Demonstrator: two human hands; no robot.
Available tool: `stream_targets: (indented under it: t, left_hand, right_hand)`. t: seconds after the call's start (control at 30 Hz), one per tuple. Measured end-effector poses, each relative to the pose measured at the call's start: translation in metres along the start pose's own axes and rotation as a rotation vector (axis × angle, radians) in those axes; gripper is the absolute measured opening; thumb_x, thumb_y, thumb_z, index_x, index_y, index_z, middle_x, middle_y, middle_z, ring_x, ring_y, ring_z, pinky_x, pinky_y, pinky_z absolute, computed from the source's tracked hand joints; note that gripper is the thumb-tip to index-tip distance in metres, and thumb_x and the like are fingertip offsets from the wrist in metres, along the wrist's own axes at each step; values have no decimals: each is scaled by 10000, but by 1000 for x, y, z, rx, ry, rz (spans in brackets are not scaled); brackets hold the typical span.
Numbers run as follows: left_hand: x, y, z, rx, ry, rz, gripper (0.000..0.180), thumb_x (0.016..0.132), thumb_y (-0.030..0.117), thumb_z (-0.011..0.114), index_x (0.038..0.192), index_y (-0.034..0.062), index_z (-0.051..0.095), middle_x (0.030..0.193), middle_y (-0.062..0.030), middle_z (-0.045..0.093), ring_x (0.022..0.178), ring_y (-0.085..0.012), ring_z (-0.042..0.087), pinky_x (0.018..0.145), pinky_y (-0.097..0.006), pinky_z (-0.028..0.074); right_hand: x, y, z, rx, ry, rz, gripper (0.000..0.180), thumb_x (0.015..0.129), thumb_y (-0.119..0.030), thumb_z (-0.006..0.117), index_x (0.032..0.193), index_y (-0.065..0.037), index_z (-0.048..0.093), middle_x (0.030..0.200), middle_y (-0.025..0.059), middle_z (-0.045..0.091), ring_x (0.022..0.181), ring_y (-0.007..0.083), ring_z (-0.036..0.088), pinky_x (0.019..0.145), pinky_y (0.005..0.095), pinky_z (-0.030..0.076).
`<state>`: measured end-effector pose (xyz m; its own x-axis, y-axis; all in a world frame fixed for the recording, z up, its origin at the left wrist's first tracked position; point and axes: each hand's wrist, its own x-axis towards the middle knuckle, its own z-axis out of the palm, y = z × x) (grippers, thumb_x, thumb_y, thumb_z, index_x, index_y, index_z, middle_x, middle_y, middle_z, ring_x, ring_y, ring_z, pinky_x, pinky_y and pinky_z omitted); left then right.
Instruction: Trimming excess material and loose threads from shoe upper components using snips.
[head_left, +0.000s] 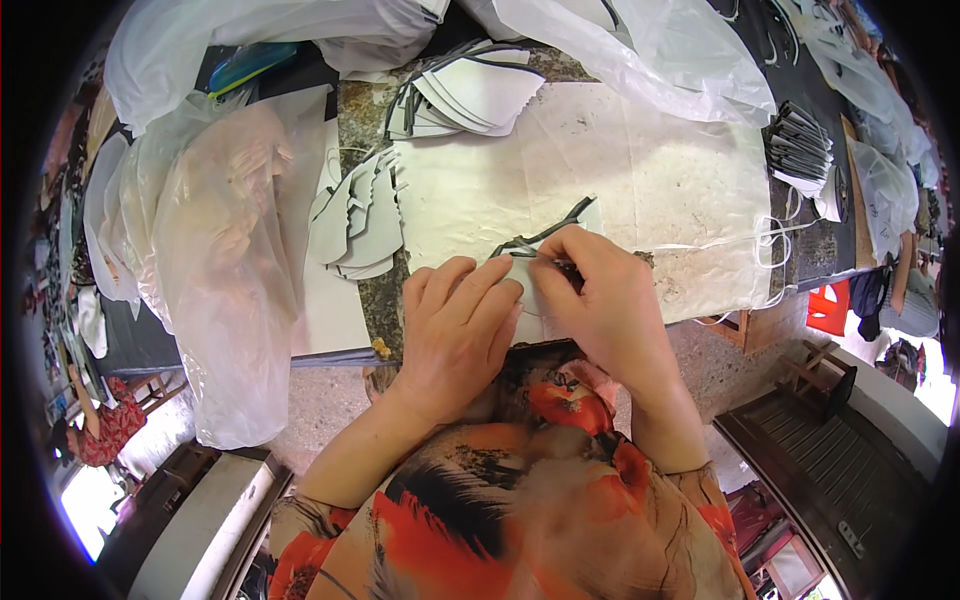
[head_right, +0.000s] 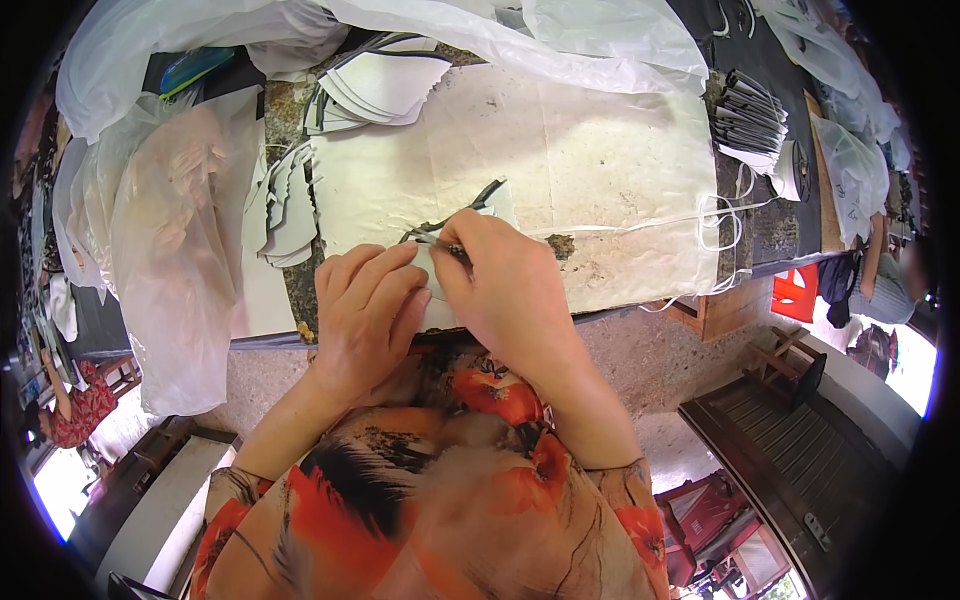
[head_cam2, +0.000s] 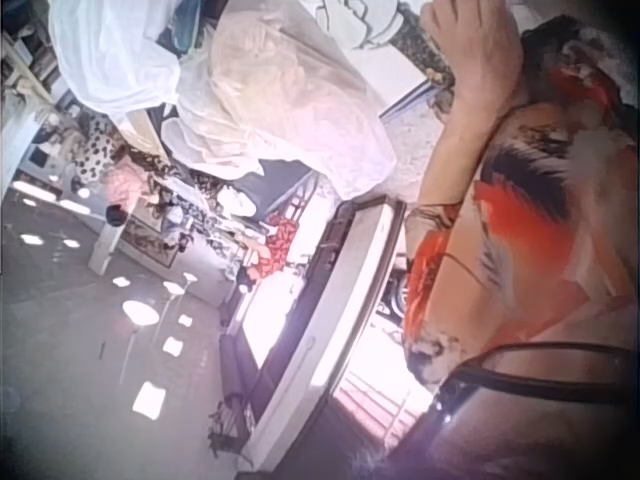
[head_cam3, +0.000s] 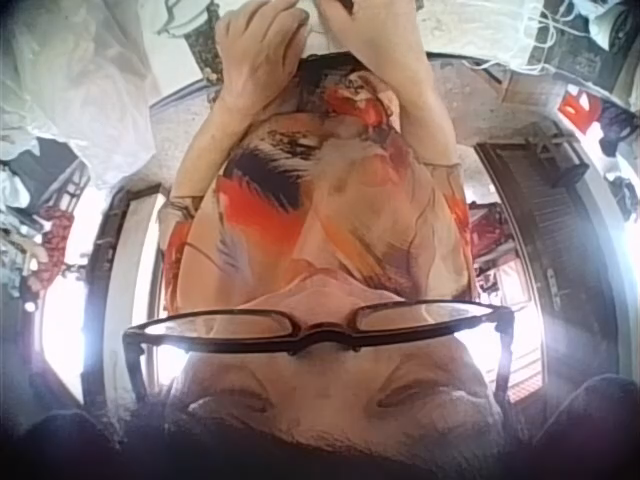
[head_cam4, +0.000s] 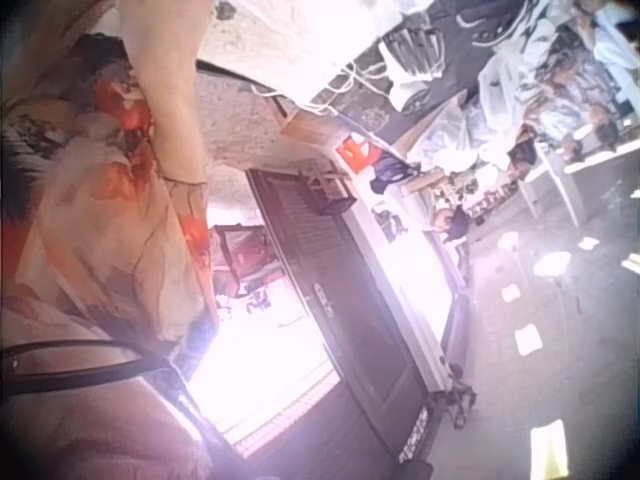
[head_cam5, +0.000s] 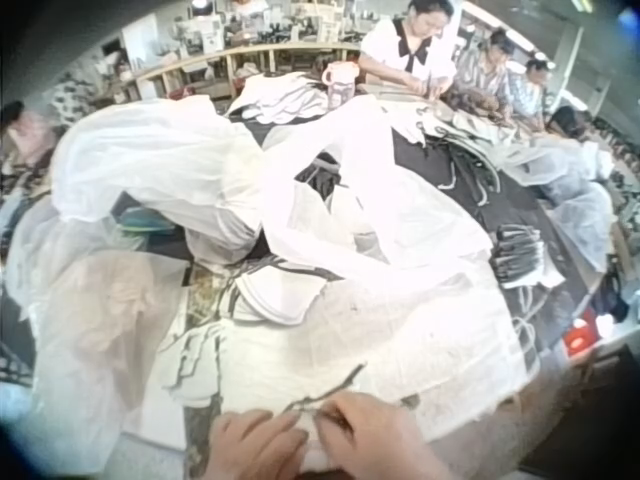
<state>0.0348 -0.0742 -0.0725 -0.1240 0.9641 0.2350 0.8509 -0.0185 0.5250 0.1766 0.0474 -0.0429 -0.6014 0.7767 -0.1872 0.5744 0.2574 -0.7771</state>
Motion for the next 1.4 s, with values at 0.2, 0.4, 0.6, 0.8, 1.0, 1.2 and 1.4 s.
stream_targets:
  t: [0.2,0.4,0.6,0.8,1.0,1.2,1.4]
  left_hand:
    - [-1,-2,3,-10,20,-4,261,838,122,755,1087,84,684,1229,-66,697,1112,-289,600,984,-439,409]
    - [-1,-4,2,-35,29,-8,368,825,126,766,1178,74,674,1205,-71,696,1103,-289,600,984,-431,410]
    - [2,-2,-1,-3,1,-11,429,828,130,762,1245,63,686,1200,-67,688,1106,-285,595,999,-429,411]
    - [3,0,-1,9,-18,-11,408,839,135,751,1239,73,701,1216,-66,681,1116,-284,590,1005,-432,411]
    - [5,4,-3,33,-43,-5,404,850,135,740,1247,75,698,1227,-65,673,1110,-282,583,1002,-443,413]
    - [7,5,-3,68,-56,1,399,851,126,730,1245,80,697,1213,-65,669,1099,-282,580,1000,-452,413]
    - [9,6,-4,76,-67,13,409,852,121,726,1258,93,692,1195,-65,655,1094,-286,576,1003,-459,412]
  right_hand:
    - [1,9,-6,39,34,41,135,935,-136,671,955,-6,644,801,166,665,716,307,635,663,398,509]
    - [2,9,-10,2,7,33,141,933,-146,648,946,-6,633,810,167,663,727,322,633,675,417,506]
    - [2,9,-10,-40,-25,36,136,932,-155,614,944,-20,623,860,186,690,808,408,673,726,485,529]
    - [2,12,-9,-28,2,18,148,915,-145,662,939,-2,632,762,168,630,650,299,600,631,385,486]
    - [2,14,-14,-18,7,42,144,903,-137,673,927,1,641,758,161,641,633,280,598,622,366,490]
    - [4,13,-20,-61,-47,64,162,921,-175,625,945,-16,645,858,192,693,809,411,671,722,486,528]
    - [6,13,-24,-85,-55,58,168,919,-180,622,932,-14,648,862,192,696,816,413,671,725,489,528]
